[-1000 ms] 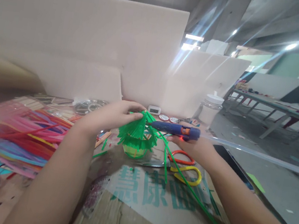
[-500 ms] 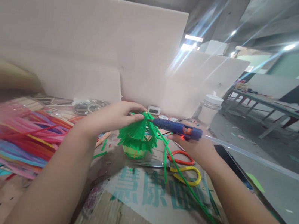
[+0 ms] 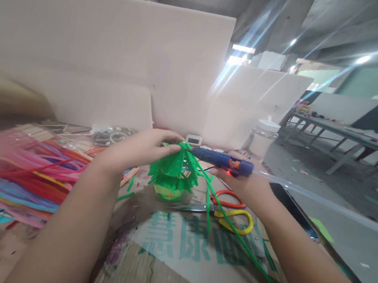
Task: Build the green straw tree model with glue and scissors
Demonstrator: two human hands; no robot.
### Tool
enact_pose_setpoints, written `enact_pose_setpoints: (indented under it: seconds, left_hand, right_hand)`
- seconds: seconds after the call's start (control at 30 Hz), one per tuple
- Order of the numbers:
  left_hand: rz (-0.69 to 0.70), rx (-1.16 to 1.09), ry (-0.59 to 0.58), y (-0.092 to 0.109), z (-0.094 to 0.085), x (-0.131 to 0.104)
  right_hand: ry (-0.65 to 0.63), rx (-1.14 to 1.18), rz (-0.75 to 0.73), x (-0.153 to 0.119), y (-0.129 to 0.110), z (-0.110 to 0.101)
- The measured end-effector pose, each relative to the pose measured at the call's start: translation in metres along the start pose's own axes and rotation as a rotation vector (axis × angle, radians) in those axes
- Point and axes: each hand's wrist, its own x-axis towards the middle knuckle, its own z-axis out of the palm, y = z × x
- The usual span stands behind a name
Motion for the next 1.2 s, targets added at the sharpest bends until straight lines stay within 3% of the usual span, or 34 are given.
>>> enact_pose_setpoints:
  seconds: [0.27, 0.43, 0.63, 0.93, 1.2]
  left_hand:
    - [-0.002, -0.009, -0.011, 0.002, 0.000, -0.001]
    - [-0.009, -0.017, -0.006, -0.001, 0.000, 0.000]
    - [-0.001, -0.035, 0.008, -0.011, 0.002, 0.004]
    - [-0.025, -0.005, -0.006, -0.009, 0.000, 0.003]
    - [-0.009, -0.027, -0.009, -0.010, -0.001, 0.002]
  right_hand:
    - [0.006, 0.200, 0.068, 0.000, -0.009, -0.012]
    - [-0.176, 0.183, 0.040, 0.001, -0.001, -0.019]
    - [-0.258, 0.171, -0.108, 0.001, 0.004, -0.017]
    - [-0.260, 0.097, -0.117, -0.001, -0.003, -0.016]
    - [-0.300, 0.173, -0.093, -0.003, -0.002, -0.013]
